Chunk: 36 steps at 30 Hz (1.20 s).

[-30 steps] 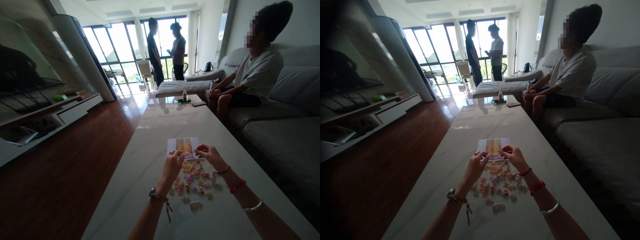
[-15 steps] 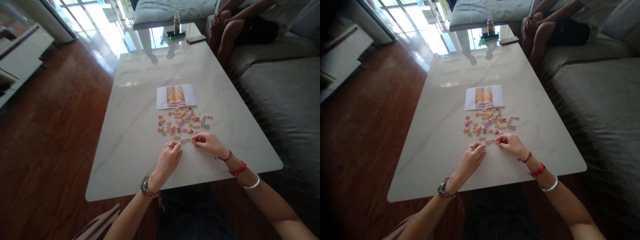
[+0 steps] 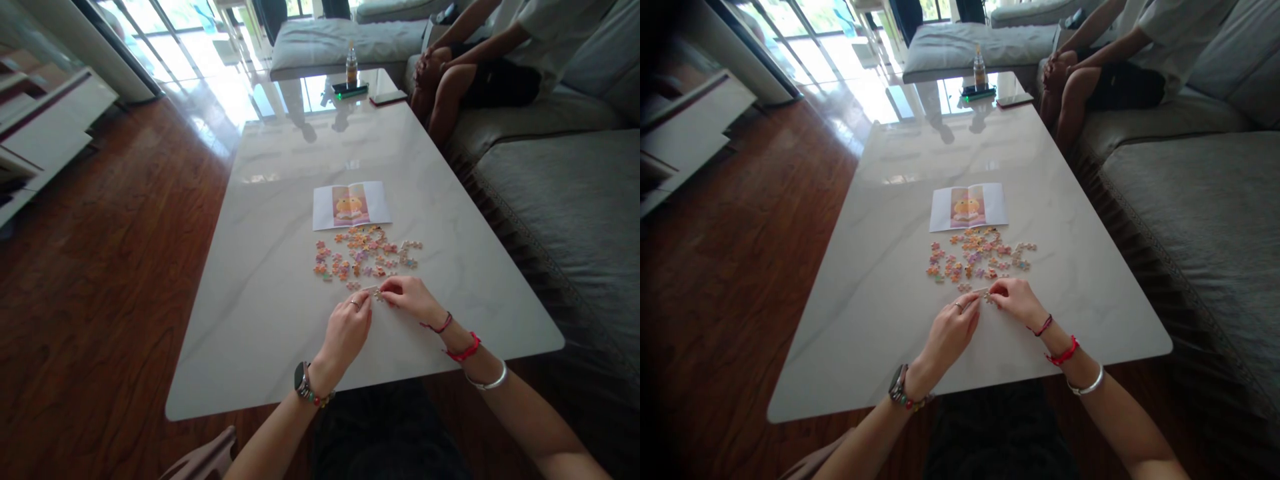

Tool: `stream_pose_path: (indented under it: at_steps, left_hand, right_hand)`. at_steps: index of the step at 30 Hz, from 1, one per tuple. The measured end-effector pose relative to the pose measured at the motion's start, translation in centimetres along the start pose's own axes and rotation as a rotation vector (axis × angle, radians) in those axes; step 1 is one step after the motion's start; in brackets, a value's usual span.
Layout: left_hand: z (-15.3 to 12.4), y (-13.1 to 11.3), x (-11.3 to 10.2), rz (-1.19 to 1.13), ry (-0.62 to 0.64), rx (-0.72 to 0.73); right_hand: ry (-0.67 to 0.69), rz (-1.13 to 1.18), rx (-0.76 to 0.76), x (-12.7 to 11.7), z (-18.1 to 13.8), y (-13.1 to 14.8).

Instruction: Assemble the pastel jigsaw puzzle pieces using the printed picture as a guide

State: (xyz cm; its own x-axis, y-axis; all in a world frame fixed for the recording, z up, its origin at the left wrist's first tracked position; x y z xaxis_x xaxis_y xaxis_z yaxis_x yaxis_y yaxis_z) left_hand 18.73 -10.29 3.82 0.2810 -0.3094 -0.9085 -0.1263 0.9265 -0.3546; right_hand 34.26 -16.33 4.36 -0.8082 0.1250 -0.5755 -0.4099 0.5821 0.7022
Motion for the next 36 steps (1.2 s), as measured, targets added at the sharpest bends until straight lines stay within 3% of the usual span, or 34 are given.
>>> stream_pose_path:
  at_steps: [8, 19, 36]
  left_hand:
    - [-0.5, 0.1, 0.3, -0.007, -0.002, 0.039]
    - [-1.1, 0.5, 0.1, -0.039, 0.078, 0.052]
    - [-0.9, 0.6, 0.3, 0.074, 0.151, 0.066]
  right_hand:
    - [-0.122, -0.095, -0.030, 0.9, 0.3, 0.4]
    - [-0.137, -0.185, 0.033, 1.2, 1.0, 0.6]
    - [0.068, -0.584, -0.018, -0.2, 2.8, 2.4]
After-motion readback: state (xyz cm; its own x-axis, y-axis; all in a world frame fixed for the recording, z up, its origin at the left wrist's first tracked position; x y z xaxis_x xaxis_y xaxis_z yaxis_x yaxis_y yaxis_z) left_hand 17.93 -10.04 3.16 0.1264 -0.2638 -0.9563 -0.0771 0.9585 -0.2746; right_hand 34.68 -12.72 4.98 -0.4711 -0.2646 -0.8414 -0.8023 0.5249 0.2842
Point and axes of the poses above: each hand's wrist, its own z-axis towards the middle knuckle, its own x-axis out of the palm, y = z × x, the point moved 1 cm from there along z, towards the middle knuckle, and after that the axes turned 15 degrees about x, right-handed, at the moved point
